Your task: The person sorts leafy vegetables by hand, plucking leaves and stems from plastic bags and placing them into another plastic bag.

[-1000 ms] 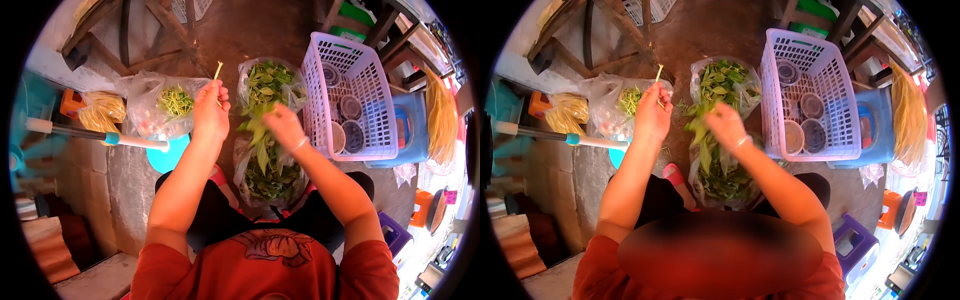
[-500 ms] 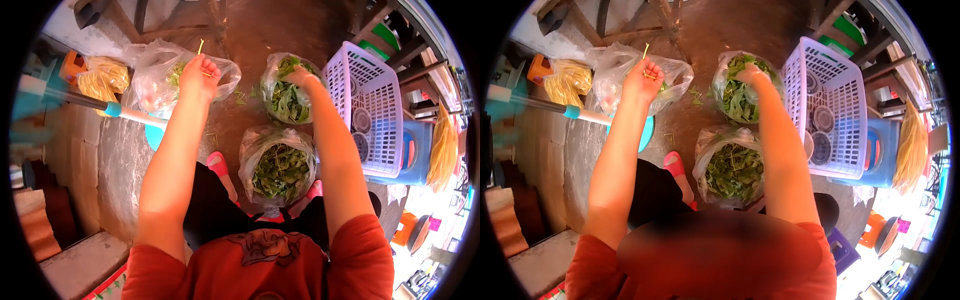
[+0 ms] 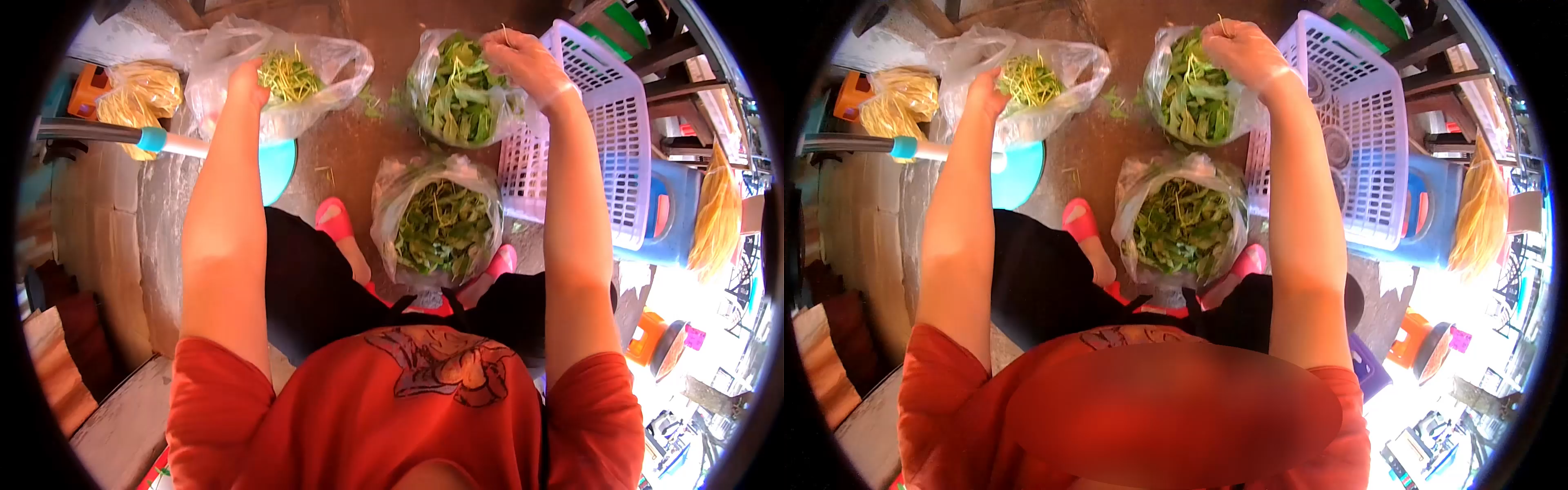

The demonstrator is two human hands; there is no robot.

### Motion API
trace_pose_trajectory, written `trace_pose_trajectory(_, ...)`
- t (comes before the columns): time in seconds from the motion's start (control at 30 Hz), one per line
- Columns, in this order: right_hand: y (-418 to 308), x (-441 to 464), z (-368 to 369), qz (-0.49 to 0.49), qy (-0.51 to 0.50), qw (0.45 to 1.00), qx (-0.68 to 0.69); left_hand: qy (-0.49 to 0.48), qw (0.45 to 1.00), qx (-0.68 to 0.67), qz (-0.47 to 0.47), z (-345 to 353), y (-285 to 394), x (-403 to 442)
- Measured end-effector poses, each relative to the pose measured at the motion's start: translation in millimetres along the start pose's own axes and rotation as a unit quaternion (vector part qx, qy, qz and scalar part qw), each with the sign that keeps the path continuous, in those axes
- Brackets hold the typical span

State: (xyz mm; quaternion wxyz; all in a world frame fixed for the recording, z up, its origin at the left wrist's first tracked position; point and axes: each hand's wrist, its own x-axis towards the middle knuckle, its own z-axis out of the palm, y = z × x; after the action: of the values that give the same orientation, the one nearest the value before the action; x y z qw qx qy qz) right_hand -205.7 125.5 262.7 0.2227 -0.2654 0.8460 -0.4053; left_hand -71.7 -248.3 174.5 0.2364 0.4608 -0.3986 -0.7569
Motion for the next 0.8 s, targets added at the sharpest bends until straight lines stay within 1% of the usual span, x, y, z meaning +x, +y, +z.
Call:
trace_pose_trajectory(0.03,-3.1,-16.5,4.5,0.005,-0.016,1.0,-0.003,-0.013,1.0,0.021,0.01,-6.1,-4.1,4.8)
trace_pose_trajectory(0.1,-8.8,-55.3,20.4,0.012,-0.155,0.988,0.019,-0.047,0.997,0.06,0.033,-11.0,-4.3,24.4)
trace_pose_trajectory(0.13,-10.5,-74.6,33.7,0.063,-0.221,0.973,0.014,-0.056,0.995,0.066,0.049,-9.0,-4.2,25.5)
trace_pose_trajectory(0.17,-5.5,-86.0,51.9,0.113,-0.285,0.952,0.009,-0.04,0.988,0.113,0.096,-0.8,-3.4,9.1)
trace_pose_trajectory(0.2,32.4,-83.3,89.1,0.023,-0.358,0.913,-0.194,-0.023,0.977,0.159,0.144,13.3,-1.3,-22.7)
trace_pose_trajectory(0.23,72.8,-80.3,129.1,-0.067,-0.411,0.823,-0.386,-0.006,0.96,0.203,0.191,25.9,-2.5,-49.5)
trace_pose_trajectory(0.27,79.6,-91.2,154.4,0.081,-0.338,0.861,-0.371,-0.075,0.948,0.227,0.209,34.3,-6.4,-63.4)
trace_pose_trajectory(0.3,85.8,-108.8,176.0,0.226,-0.256,0.875,-0.344,-0.144,0.931,0.249,0.226,42.0,-11.0,-77.2)
trace_pose_trajectory(0.37,145.6,-135.7,216.9,0.2,-0.148,0.885,-0.394,-0.309,0.889,0.252,0.224,57.8,-27.8,-124.1)
trace_pose_trajectory(0.4,166.3,-140.9,228.2,0.185,-0.094,0.885,-0.416,-0.371,0.862,0.282,0.2,64.0,-37.1,-148.7)
trace_pose_trajectory(0.43,174.8,-139.6,228.4,0.178,-0.12,0.884,-0.414,-0.431,0.829,0.312,0.171,67.7,-47.1,-171.8)
trace_pose_trajectory(0.5,186.8,-135.7,225.7,0.168,-0.179,0.878,-0.411,-0.524,0.759,0.342,0.181,65.6,-69.7,-208.2)
trace_pose_trajectory(0.53,170.0,-133.0,212.1,0.147,-0.183,0.886,-0.4,-0.55,0.719,0.37,0.208,63.1,-85.0,-215.4)
trace_pose_trajectory(0.57,154.2,-135.3,193.0,0.129,-0.193,0.909,-0.345,-0.575,0.677,0.394,0.237,60.6,-97.5,-221.2)
trace_pose_trajectory(0.6,121.3,-138.6,164.8,0.111,-0.201,0.93,-0.289,-0.575,0.646,0.422,0.271,57.3,-101.2,-231.8)
trace_pose_trajectory(0.63,95.5,-141.6,141.5,0.092,-0.206,0.946,-0.232,-0.575,0.602,0.447,0.328,54.2,-110.7,-230.5)
trace_pose_trajectory(0.7,69.5,-142.4,112.9,0.043,-0.162,0.964,-0.207,-0.554,0.542,0.464,0.429,49.3,-123.4,-226.6)
trace_pose_trajectory(0.73,58.6,-143.9,101.1,0.018,-0.141,0.971,-0.193,-0.559,0.551,0.468,0.406,50.5,-121.6,-229.2)
trace_pose_trajectory(0.8,36.5,-149.6,78.8,-0.019,-0.117,0.986,-0.119,-0.566,0.567,0.479,0.36,54.1,-115.0,-234.8)
